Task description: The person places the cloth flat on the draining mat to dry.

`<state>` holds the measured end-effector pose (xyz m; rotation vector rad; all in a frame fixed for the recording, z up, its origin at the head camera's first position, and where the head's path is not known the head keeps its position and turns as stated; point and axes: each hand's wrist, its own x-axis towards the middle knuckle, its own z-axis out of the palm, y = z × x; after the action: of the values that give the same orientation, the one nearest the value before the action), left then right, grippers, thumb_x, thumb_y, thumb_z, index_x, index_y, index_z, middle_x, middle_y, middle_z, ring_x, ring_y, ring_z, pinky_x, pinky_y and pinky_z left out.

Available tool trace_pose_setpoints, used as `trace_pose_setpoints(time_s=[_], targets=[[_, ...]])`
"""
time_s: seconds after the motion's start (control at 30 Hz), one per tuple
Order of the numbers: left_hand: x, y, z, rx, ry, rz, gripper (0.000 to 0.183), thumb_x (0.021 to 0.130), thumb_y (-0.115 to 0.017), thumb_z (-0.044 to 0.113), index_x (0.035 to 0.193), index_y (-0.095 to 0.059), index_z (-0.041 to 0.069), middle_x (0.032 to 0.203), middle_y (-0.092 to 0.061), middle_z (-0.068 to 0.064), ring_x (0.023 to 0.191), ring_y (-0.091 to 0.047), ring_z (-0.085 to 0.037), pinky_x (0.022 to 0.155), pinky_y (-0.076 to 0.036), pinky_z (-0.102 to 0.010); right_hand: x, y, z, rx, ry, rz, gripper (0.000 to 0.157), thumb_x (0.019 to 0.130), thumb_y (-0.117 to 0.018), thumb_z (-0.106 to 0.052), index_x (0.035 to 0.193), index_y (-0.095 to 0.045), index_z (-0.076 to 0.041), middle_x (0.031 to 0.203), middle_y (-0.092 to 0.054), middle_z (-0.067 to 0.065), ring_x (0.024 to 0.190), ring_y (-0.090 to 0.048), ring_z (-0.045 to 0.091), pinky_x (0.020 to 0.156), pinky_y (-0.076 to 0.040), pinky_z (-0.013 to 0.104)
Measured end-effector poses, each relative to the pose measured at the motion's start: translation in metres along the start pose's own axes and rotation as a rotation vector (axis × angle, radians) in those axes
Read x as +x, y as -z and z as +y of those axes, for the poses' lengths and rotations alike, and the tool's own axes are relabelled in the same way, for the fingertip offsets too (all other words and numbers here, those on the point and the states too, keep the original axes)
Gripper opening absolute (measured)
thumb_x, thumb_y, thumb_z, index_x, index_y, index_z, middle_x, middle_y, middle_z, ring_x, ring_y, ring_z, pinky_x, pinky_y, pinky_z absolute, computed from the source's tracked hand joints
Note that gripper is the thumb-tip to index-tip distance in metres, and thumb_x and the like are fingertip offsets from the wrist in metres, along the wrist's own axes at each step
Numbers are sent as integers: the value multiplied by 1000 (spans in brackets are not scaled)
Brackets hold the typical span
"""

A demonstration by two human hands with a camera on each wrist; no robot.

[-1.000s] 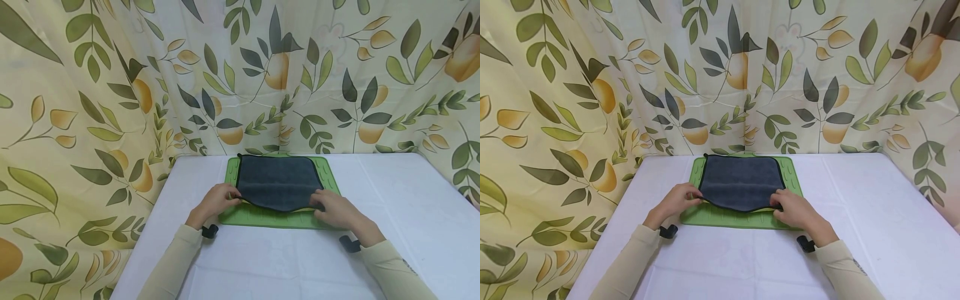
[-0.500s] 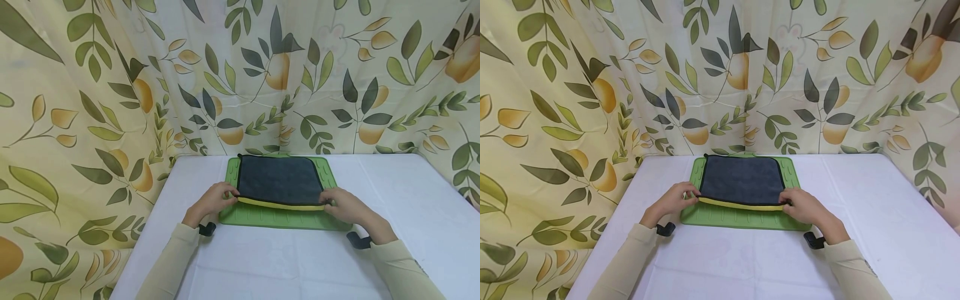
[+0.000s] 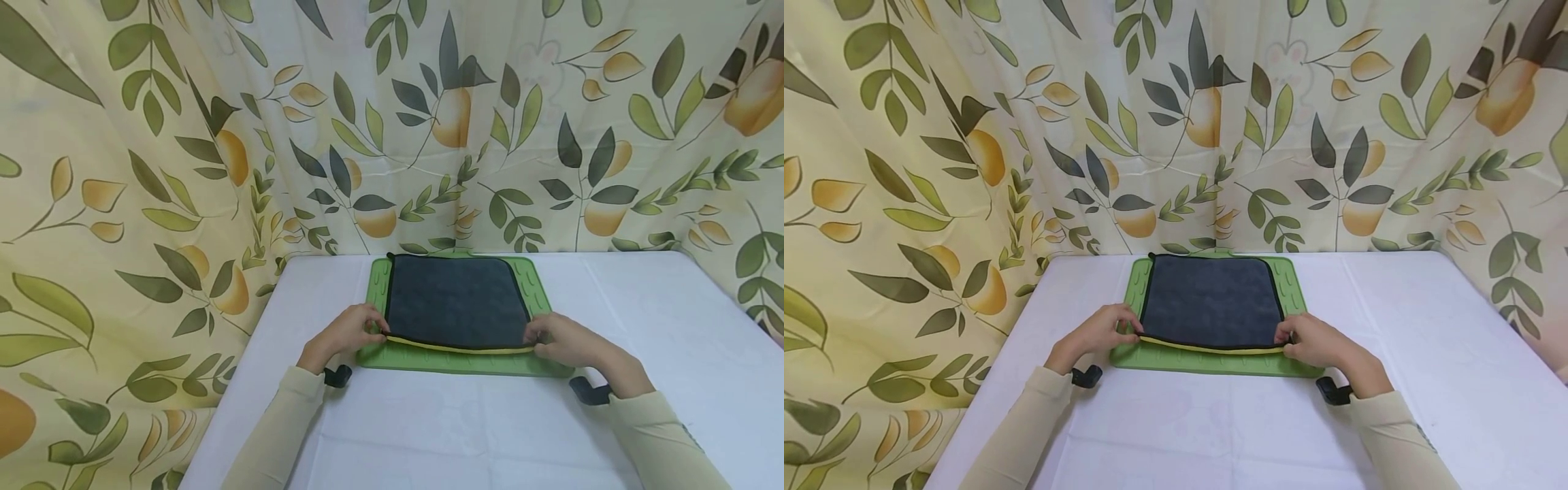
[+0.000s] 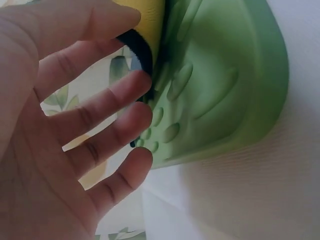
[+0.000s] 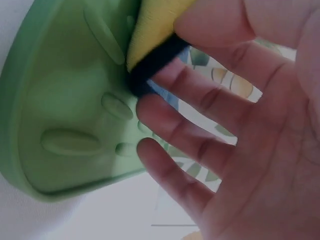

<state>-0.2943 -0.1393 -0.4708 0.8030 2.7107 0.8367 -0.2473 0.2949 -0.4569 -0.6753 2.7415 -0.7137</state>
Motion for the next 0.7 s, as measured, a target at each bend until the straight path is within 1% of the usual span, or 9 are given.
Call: trace_pose_setpoints(time_s=[0.13, 0.2, 0.27, 0.33, 0.4, 0.47, 0.57, 0.63, 0.7], targets=[[-1, -2, -1, -9, 13, -36, 8, 92, -75, 17, 94, -78, 24, 101, -64, 5, 81, -54, -13, 73, -48, -30, -2, 0, -1, 35, -20, -48, 15, 83, -68, -6, 91, -76, -16, 99, -67, -1, 95, -60, 18, 82, -51, 40], [-1, -3, -1, -7, 18, -46, 9, 93, -72, 19, 93, -79, 24, 100, -63, 5, 79, -54, -13, 72, -48, -30, -3, 0, -1, 48, -18, -53, 12, 87, -68, -10, 91, -77, -17, 98, -66, -2, 94, -59, 16, 81, -51, 38], [0, -4, -1, -1, 14, -42, 10, 94, -70, 22, 92, -80, 23, 99, -63, 5, 78, -54, -13, 70, -48, -30, -2, -1, -1, 50, -16, -36, 12, 94, -67, -17, 88, -77, -18, 94, -65, -3, 89, -58, 13, 77, -50, 34], [1, -5, 0, 12, 14, -26, 14, 97, -69, 28, 91, -80, 22, 97, -63, 5, 78, -53, -14, 69, -47, -30, -1, -2, 0, 47, -11, -11, 20, 100, -64, -24, 84, -75, -18, 90, -63, -4, 83, -55, 10, 72, -47, 29], [2, -9, 0, 33, 19, -5, 18, 98, -68, 33, 89, -79, 23, 96, -62, 6, 80, -54, -12, 70, -46, -29, 1, -4, 0, 37, -9, 18, 26, 102, -63, -28, 80, -73, -18, 85, -60, -5, 76, -50, 8, 67, -44, 27], [3, -12, 1, 59, 15, 16, 19, 98, -69, 36, 87, -78, 24, 96, -63, 6, 84, -54, -12, 72, -47, -29, 2, -7, -1, 17, -7, 38, 25, 101, -64, -28, 79, -72, -18, 83, -58, -5, 74, -48, 7, 65, -43, 26], [4, -18, 3, 91, 27, 42, 17, 95, -73, 39, 86, -74, 25, 100, -63, 5, 89, -55, -12, 75, -47, -30, 4, -11, -2, -3, -13, 43, 15, 97, -70, -23, 83, -71, -17, 85, -60, -5, 75, -49, 7, 66, -43, 26], [5, -20, 4, 109, 36, 49, 16, 93, -75, 41, 90, -72, 25, 103, -61, 3, 89, -54, -13, 76, -47, -31, 4, -12, -2, -11, -17, 36, 10, 92, -74, -20, 85, -70, -16, 86, -61, -4, 75, -50, 8, 66, -43, 27], [5, -22, 5, 118, 49, 48, 19, 91, -77, 42, 97, -71, 25, 105, -60, 2, 89, -54, -14, 76, -48, -31, 4, -13, -3, -9, -24, 28, 11, 89, -77, -18, 85, -68, -15, 86, -61, -3, 76, -50, 10, 66, -44, 27]])
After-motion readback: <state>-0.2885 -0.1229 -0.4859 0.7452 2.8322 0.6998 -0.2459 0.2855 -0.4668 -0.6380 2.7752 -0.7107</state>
